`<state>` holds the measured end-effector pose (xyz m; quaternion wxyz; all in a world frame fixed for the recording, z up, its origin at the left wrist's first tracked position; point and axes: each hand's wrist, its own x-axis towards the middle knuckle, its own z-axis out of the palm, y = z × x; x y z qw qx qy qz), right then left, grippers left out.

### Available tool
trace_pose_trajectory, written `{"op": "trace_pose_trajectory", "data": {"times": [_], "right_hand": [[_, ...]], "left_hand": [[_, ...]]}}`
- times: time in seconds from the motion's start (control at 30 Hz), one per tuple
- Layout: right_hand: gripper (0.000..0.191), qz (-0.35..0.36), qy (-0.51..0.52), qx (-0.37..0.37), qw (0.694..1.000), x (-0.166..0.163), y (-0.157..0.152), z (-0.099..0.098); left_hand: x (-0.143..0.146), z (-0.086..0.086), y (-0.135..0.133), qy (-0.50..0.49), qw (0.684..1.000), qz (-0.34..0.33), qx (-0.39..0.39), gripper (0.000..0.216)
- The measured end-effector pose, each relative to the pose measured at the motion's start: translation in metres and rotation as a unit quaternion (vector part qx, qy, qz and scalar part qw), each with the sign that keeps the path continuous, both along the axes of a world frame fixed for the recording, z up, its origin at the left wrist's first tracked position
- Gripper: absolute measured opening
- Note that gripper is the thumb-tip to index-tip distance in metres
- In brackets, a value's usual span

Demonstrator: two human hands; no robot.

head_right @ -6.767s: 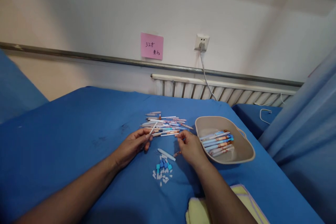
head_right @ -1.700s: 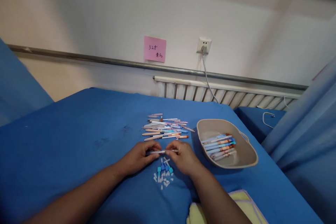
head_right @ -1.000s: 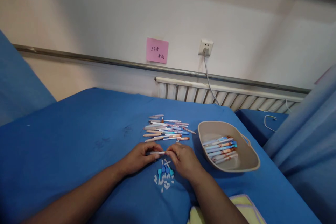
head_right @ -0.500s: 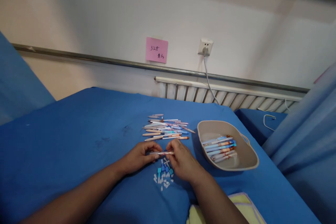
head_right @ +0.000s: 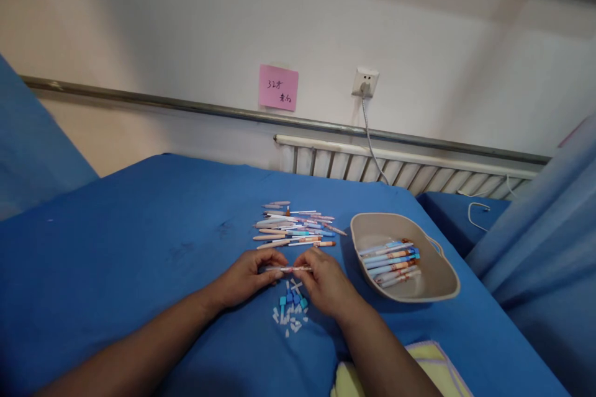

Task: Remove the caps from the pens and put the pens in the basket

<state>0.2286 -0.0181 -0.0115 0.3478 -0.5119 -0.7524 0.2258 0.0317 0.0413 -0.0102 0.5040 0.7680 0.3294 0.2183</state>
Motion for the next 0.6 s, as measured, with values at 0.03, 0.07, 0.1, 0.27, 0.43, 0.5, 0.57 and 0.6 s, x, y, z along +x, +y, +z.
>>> {"op": "trace_pose_trajectory", "data": {"times": [0.03,0.07,0.1,0.27,0.43,0.5,0.57,0.6], "right_hand": [[0.007,-0.002,0.001,-0.002,1.000,0.000,0.000,0.000],[0.008,-0.005,0.003,-0.005,1.000,0.000,0.000,-0.001],[0.009,-0.007,0.007,-0.009,1.000,0.000,0.000,-0.001],[0.012,-0.020,0.088,-0.087,0.992,-0.002,0.002,-0.002],[0.018,-0.017,0.106,-0.132,0.985,-0.005,0.002,-0.004],[0.012,-0.017,0.060,-0.074,0.995,-0.004,0.001,-0.004],[0.013,-0.015,0.017,-0.019,1.000,-0.002,0.000,-0.002],[0.012,-0.013,0.002,-0.003,1.000,-0.002,-0.001,-0.001]], "left_hand": [[0.000,0.000,0.000,0.004,1.000,0.001,0.023,0.020],[0.000,0.001,-0.001,0.010,0.999,0.001,0.048,0.019],[0.000,0.002,-0.002,0.016,0.997,0.000,0.072,0.018],[-0.001,0.012,-0.007,0.048,0.986,-0.004,0.158,0.017],[-0.002,0.011,-0.005,0.051,0.986,-0.001,0.161,0.017],[-0.002,0.007,-0.003,0.039,0.989,0.000,0.141,0.016],[-0.002,0.004,-0.001,0.025,0.995,-0.001,0.101,0.017],[-0.001,0.002,-0.001,0.021,0.997,-0.003,0.077,0.017]]}}
